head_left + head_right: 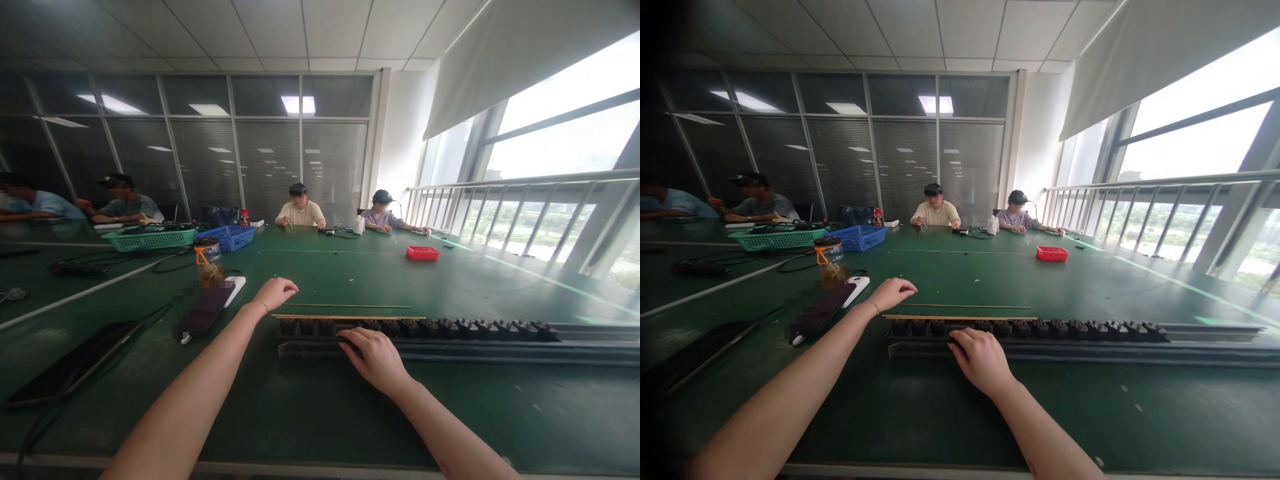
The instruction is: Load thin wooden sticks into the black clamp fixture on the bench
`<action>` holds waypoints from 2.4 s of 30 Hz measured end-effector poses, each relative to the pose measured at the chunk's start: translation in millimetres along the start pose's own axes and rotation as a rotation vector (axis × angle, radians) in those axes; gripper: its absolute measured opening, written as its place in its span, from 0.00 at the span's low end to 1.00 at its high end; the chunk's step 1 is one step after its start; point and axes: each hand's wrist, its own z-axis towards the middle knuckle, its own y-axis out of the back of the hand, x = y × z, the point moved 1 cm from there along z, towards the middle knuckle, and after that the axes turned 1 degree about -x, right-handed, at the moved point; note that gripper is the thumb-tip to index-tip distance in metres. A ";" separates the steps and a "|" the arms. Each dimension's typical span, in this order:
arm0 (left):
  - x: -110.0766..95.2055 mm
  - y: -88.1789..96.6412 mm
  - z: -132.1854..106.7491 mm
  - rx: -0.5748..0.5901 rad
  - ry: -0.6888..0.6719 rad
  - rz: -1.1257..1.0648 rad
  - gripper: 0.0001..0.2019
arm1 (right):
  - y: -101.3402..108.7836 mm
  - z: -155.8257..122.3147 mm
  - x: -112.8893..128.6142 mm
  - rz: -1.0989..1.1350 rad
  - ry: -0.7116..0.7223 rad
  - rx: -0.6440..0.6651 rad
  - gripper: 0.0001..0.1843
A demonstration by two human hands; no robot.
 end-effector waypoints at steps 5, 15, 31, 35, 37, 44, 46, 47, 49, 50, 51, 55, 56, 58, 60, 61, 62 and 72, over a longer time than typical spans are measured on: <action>-41.5 56.0 -17.1 0.385 -0.133 -0.154 0.15 | 0.2 -0.3 -0.9 0.011 -0.007 0.020 0.14; -51.9 45.8 -23.2 0.510 -0.156 -0.099 0.13 | -1.0 1.3 0.7 0.025 -0.005 0.015 0.14; -22.4 17.1 -5.7 0.028 -0.175 0.201 0.09 | 0.0 2.1 3.6 0.013 -0.012 0.009 0.14; 0.0 -16.2 -2.3 0.068 -0.122 0.209 0.09 | 1.1 2.2 4.1 -0.001 -0.006 -0.004 0.14; 7.7 -27.6 -1.8 0.086 -0.102 0.212 0.09 | 1.2 2.2 4.2 -0.001 -0.007 -0.005 0.14; 20.6 -45.6 0.6 0.076 -0.068 0.233 0.08 | 0.3 3.1 5.6 0.006 -0.015 0.011 0.14; 19.9 -45.4 0.1 0.064 -0.052 0.221 0.08 | 0.3 3.3 5.8 -0.001 -0.011 0.005 0.14; 18.7 -43.4 -0.2 0.051 -0.050 0.213 0.09 | 0.2 3.4 5.6 -0.005 -0.010 0.002 0.14; 14.5 -33.8 -0.4 0.008 -0.048 0.180 0.10 | -0.1 3.2 4.9 -0.007 -0.012 -0.002 0.14; 11.5 -25.9 -0.3 -0.018 -0.047 0.154 0.10 | -0.5 3.1 4.4 -0.005 -0.011 -0.001 0.14; 7.7 -16.2 -0.3 -0.038 -0.044 0.119 0.11 | -0.9 2.9 3.9 -0.002 -0.011 0.000 0.14; -17.3 30.8 -6.1 0.076 -0.066 -0.051 0.12 | -2.6 2.2 2.3 0.010 -0.012 0.004 0.14; -25.6 41.2 -10.0 0.147 -0.093 -0.081 0.12 | -2.7 2.2 2.3 0.013 -0.015 0.006 0.14; -41.8 56.1 -19.8 0.284 -0.145 -0.100 0.12 | -2.8 2.4 2.7 0.021 -0.018 0.011 0.14; -54.6 61.4 -29.3 0.392 -0.174 -0.067 0.11 | -2.5 2.5 3.5 0.029 -0.020 0.014 0.14; -59.1 60.9 -33.0 0.425 -0.181 -0.034 0.10 | -2.3 2.6 4.0 0.032 -0.020 0.014 0.14; -62.3 59.1 -35.6 0.440 -0.186 0.003 0.09 | -2.1 2.6 4.5 0.032 -0.021 0.015 0.14; -61.1 62.1 -28.1 0.157 -0.206 0.115 0.06 | 0.0 2.2 5.1 0.006 -0.012 0.006 0.14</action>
